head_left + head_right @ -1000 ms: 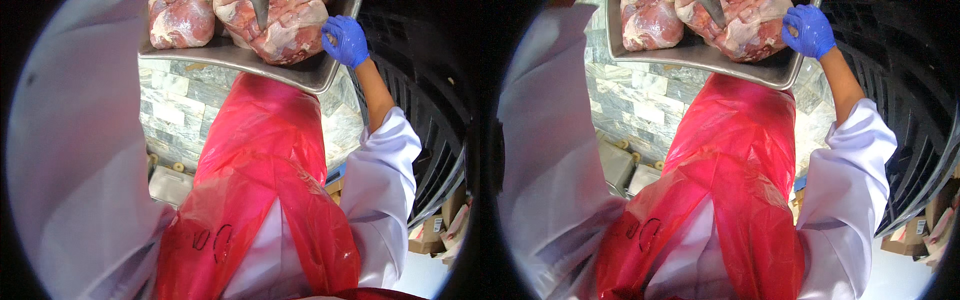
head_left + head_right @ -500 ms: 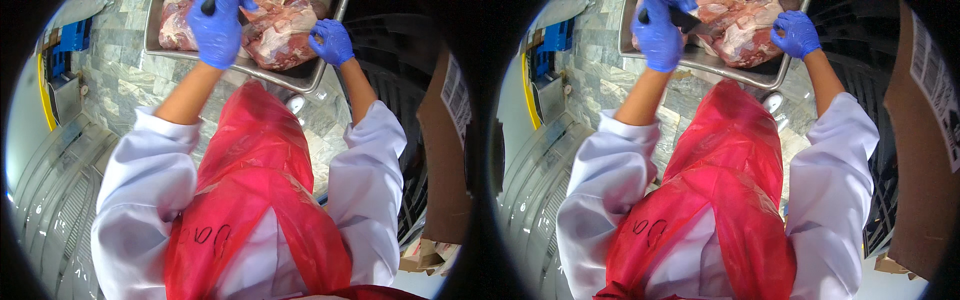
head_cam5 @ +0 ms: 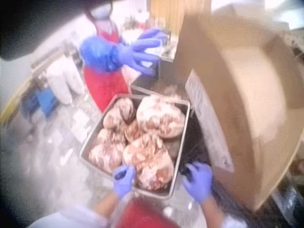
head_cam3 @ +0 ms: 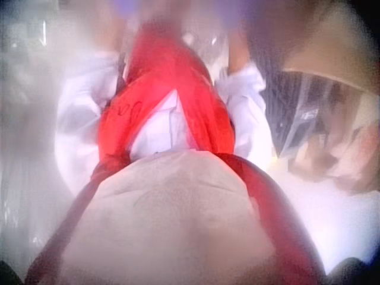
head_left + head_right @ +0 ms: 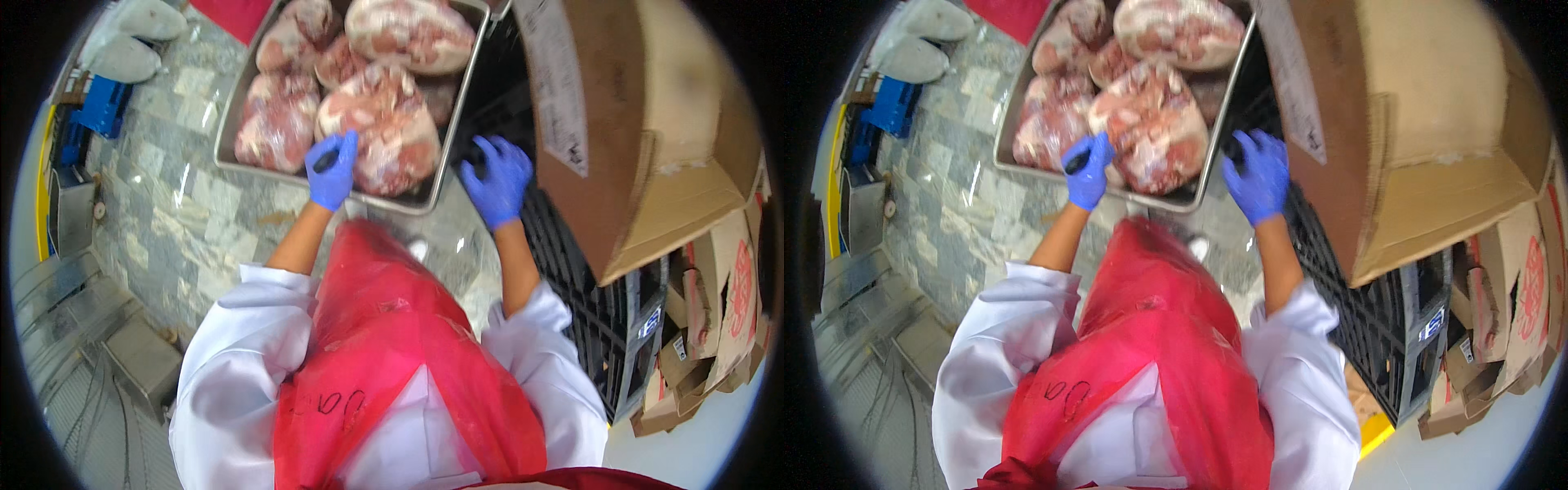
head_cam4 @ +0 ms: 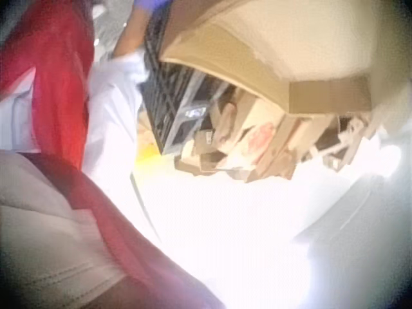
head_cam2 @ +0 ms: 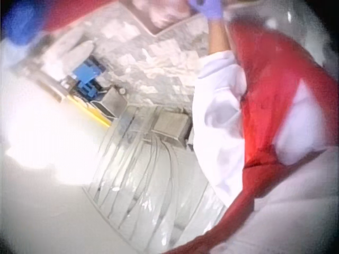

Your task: The person uses a knife to trim fat and connective tissue from large pieces of raw meat in a metal tray. They handle the meat with gloved hands, repositioning the pieces to access different sides and removing excess material. The trimmed pieces are then placed into a separate tray.

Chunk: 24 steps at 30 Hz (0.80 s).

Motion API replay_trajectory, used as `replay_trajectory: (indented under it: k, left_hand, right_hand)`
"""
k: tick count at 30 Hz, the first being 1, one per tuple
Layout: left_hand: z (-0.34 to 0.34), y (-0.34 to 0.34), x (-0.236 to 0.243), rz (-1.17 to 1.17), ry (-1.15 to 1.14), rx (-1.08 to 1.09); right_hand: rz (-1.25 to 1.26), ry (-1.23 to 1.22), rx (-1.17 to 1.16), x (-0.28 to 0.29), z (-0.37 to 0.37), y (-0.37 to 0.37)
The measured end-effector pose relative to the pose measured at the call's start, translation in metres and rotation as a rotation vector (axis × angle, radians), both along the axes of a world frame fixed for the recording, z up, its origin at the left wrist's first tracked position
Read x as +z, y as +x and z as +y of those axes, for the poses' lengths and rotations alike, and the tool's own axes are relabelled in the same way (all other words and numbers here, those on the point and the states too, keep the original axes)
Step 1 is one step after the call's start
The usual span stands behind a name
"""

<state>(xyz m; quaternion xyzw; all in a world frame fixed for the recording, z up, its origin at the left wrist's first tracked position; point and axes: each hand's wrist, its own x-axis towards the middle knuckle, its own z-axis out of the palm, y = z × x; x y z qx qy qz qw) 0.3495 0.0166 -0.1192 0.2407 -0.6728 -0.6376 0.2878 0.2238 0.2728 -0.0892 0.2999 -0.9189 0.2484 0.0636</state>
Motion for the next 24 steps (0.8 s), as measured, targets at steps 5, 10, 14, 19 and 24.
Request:
replay_trajectory:
  k: [5,10,14,19,24]
  left_hand:
    - [-0.017,-0.017,-0.004,0.015,0.043,-0.099]
    - [-0.009,-0.028,-0.011,-0.009,0.122,-0.189]
    - [-0.015,-0.018,0.003,-0.025,0.044,-0.240]
    - [-0.043,-0.025,-0.018,-0.006,0.042,-0.160]
    - [-0.043,-0.038,-0.009,-0.001,0.197,-0.256]
  right_hand:
    - [0.338,0.337,-0.032,-0.016,0.094,-0.040]
    - [-0.694,-1.446,0.014,0.046,0.066,-0.013]
    - [-1.009,-1.883,0.332,0.118,0.026,0.038]
    - [-0.849,-2.153,0.562,0.227,0.013,0.086]
    - [-0.001,-1.723,0.181,0.268,0.009,0.011]
